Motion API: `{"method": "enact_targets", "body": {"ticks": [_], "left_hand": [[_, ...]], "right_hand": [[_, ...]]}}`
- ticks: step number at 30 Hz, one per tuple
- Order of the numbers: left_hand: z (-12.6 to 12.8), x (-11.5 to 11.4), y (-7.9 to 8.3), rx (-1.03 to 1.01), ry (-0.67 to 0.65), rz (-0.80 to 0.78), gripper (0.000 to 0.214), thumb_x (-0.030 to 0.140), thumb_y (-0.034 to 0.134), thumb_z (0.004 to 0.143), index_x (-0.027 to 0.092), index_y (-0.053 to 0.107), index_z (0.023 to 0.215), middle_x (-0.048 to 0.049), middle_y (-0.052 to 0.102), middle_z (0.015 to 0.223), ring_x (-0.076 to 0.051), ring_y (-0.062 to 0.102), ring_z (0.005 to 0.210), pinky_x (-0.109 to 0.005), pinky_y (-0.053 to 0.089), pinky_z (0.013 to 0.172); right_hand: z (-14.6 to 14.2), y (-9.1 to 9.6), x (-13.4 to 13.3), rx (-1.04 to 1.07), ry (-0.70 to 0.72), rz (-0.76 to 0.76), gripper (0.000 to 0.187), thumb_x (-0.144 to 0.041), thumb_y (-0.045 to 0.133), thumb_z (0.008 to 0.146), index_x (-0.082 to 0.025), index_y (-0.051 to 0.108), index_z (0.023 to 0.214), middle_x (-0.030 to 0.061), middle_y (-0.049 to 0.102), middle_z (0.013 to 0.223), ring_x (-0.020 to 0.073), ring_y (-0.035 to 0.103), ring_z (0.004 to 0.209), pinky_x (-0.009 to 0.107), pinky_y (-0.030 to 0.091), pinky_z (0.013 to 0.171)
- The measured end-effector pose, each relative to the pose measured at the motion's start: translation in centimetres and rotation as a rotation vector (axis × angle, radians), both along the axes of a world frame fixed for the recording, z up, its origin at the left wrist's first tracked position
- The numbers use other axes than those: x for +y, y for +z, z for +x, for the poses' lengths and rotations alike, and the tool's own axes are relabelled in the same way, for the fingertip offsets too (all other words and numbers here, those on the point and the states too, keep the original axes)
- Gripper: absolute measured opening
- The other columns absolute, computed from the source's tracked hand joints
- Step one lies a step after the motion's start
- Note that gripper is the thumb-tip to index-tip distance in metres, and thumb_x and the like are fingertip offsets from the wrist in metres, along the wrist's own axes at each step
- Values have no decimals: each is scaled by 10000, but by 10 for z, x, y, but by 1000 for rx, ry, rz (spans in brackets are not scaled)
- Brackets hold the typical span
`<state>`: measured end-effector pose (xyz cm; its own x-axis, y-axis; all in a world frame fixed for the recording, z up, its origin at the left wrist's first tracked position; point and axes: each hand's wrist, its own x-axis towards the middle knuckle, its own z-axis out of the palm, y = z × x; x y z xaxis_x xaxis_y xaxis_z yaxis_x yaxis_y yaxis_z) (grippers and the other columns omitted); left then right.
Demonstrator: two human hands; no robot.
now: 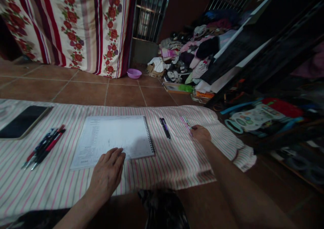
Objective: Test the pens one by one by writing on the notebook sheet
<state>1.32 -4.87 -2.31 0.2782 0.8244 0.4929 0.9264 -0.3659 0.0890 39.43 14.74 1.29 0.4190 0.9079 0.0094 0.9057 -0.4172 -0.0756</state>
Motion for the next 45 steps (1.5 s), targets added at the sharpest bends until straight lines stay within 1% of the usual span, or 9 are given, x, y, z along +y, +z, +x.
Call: {"method": "enact_targets", "body": {"ticks": [7,15,23,28,31,32,37,40,45], "left_hand": [[0,-1,-1,-16,0,-42,278,124,471,822,151,578,1078,-102,619,1140,-274,515,1054,-406,458,808],[2,-3,2,-84,48,-149,287,112,476,811,172,574,1074,-78,592,1184,-270,488,1092,-413,443,851],[0,-2,13,-165,21,-219,224,135,475,813,186,573,1007,-64,581,1162,-249,490,1077,-390,460,834],[-7,-4,13,-235,-17,-192,152,140,474,805,184,586,897,-80,582,1137,-220,519,1054,-361,477,844],[-17,-5,8,-283,13,-129,169,158,449,825,191,593,906,-73,583,1142,-214,518,1067,-355,482,853],[-22,-5,6,-288,28,-91,177,153,447,823,190,598,909,-73,585,1145,-220,510,1084,-361,478,865],[-54,-5,6,-234,207,-48,183,125,477,793,177,617,899,-91,597,1131,-263,448,1176,-425,434,942],[-72,-9,11,-189,339,-52,190,148,468,808,163,611,932,-110,573,1163,-290,402,1218,-462,392,982],[-90,-16,13,-152,398,-74,229,222,423,853,157,565,1021,-121,547,1189,-284,409,1216,-476,383,988]], "right_hand": [[-4,3,-3,-9,32,-10,364,-350,452,794,-184,644,1054,114,673,1013,255,629,925,305,465,695],[-18,14,-5,-28,85,-77,380,-323,469,774,-162,647,1068,181,661,1001,272,631,858,327,417,591],[1,-3,10,-17,51,-112,451,-399,494,745,-181,627,1116,203,655,1003,294,639,787,366,407,609],[0,4,11,-39,2,-45,440,-424,443,747,-185,659,1047,208,659,971,326,628,794,380,420,586],[-23,11,4,-28,44,50,476,-428,407,764,-157,643,1076,211,648,996,328,620,822,382,432,601],[-34,13,1,-4,112,106,480,-426,383,779,-149,637,1078,202,645,1008,321,616,851,380,444,635],[-112,14,-25,218,351,434,342,-345,427,734,-170,649,928,133,651,992,270,609,891,364,446,830],[-160,14,-41,432,454,460,343,-370,457,716,-168,645,920,129,650,1020,248,623,855,360,450,857],[-231,12,-72,697,593,378,352,-404,480,731,-178,654,938,96,677,975,235,634,877,348,493,809]]}}
